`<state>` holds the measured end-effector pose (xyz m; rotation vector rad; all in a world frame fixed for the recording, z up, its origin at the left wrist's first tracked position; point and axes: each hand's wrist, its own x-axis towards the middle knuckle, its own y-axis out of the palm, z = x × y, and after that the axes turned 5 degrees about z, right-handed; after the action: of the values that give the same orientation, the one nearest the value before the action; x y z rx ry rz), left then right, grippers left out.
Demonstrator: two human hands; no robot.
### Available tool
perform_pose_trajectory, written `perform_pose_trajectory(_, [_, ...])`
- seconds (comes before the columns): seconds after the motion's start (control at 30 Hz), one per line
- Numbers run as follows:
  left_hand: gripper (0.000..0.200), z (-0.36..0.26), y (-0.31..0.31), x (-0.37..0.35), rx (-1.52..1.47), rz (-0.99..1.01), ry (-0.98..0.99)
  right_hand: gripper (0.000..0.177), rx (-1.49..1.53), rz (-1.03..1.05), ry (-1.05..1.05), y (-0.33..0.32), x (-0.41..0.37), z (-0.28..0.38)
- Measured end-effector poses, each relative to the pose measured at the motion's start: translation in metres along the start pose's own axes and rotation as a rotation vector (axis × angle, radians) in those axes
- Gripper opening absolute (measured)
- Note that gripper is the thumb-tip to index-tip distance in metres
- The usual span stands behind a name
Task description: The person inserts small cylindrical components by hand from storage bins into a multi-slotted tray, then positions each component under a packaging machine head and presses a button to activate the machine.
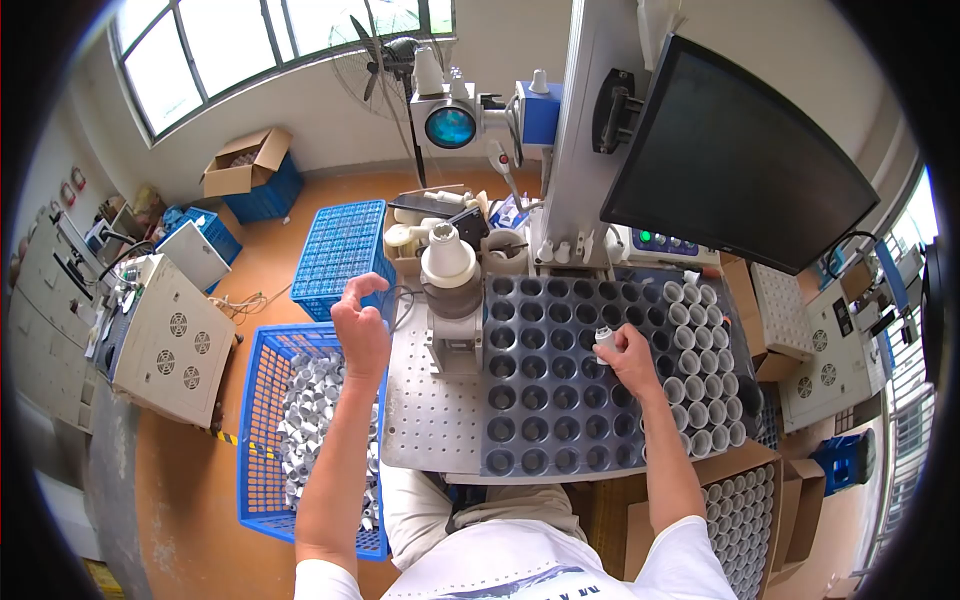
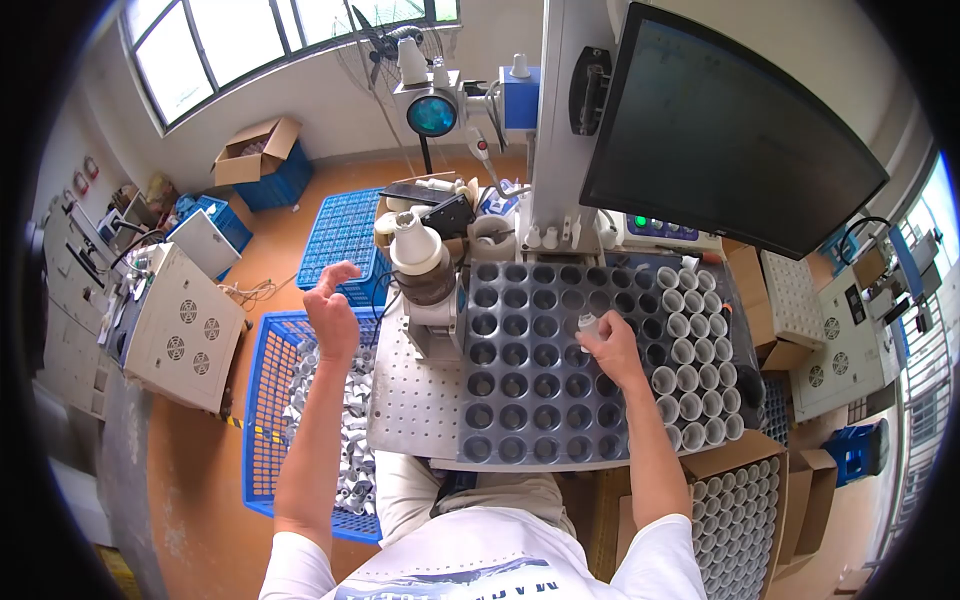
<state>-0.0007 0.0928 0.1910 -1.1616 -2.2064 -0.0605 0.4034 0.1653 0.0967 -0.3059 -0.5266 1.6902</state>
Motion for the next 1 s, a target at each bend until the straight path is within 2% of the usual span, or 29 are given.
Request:
perform_pose_trajectory(0.07, [0.035,-0.021,0.007,0.03,0.019,-0.005,0.05,0.04,0.022,0.035,0.018,-0.006,0.006,0.006])
perform_pose_trajectory(0.17, [0.036,-0.038,0.027,0.065,0.071,0.043,0.131,0.04,0.139,0.03,-0.022,-0.009,0.018,0.048])
perform_pose_trajectory(0.3, [0.036,-0.047,0.061,0.077,0.352,0.265,0.229,0.043,0.494,0.039,-0.262,0.012,0.045,0.138])
perform_pose_trajectory(0.37, [0.034,-0.035,0.078,0.079,0.193,0.239,0.15,0.043,0.668,0.081,-0.383,0.038,0.063,0.174])
perform_pose_trajectory(0.43, [0.031,-0.049,0.066,0.078,-0.065,0.213,0.078,0.042,0.683,0.103,-0.458,0.068,0.075,0.201])
perform_pose_trajectory(0.47, [0.029,-0.074,0.04,0.075,-0.242,0.203,0.045,0.043,0.663,0.106,-0.482,0.083,0.076,0.214])
perform_pose_trajectory(0.53, [0.025,-0.079,-0.008,0.06,-0.116,0.073,0.037,0.042,0.56,0.17,-0.487,0.109,0.074,0.223])
perform_pose_trajectory(0.6, [0.024,-0.046,-0.055,0.034,0.027,-0.074,0.033,0.041,0.525,0.176,-0.543,0.13,0.079,0.215])
perform_pose_trajectory(0.63, [0.022,-0.02,-0.082,0.016,0.064,-0.124,-0.11,0.041,0.554,0.155,-0.58,0.137,0.081,0.211])
perform_pose_trajectory(0.67, [0.023,0.024,-0.107,-0.003,0.17,-0.171,-0.152,0.04,0.569,0.151,-0.587,0.142,0.079,0.21])
perform_pose_trajectory(0.73, [0.024,0.097,-0.135,-0.05,0.426,-0.32,-0.071,0.037,0.581,0.154,-0.577,0.146,0.075,0.213])
perform_pose_trajectory(0.77, [0.028,0.126,-0.141,-0.076,0.503,-0.299,-0.174,0.035,0.567,0.146,-0.554,0.142,0.073,0.212])
perform_pose_trajectory(0.8, [0.031,0.127,-0.126,-0.098,0.523,-0.274,-0.192,0.031,0.536,0.083,-0.608,0.145,0.072,0.205])
perform_pose_trajectory(0.83, [0.031,0.125,-0.106,-0.116,0.531,-0.168,-0.314,0.029,0.504,0.018,-0.659,0.148,0.072,0.197])
perform_pose_trajectory(0.87, [0.03,0.134,-0.083,-0.138,0.493,-0.087,-0.252,0.026,0.475,0.069,-0.551,0.138,0.058,0.197])
perform_pose_trajectory(0.9, [0.031,0.126,-0.061,-0.154,0.48,0.05,-0.291,0.027,0.498,-0.032,-0.703,0.137,0.051,0.188])
perform_pose_trajectory(0.97, [0.036,0.122,-0.026,-0.189,0.5,0.219,-0.396,0.032,0.369,-0.084,-0.648,0.12,0.02,0.164])
perform_pose_trajectory(1.0, [0.037,0.118,-0.015,-0.201,0.497,0.227,-0.314,0.033,0.25,-0.069,-0.6,0.109,0.008,0.142])
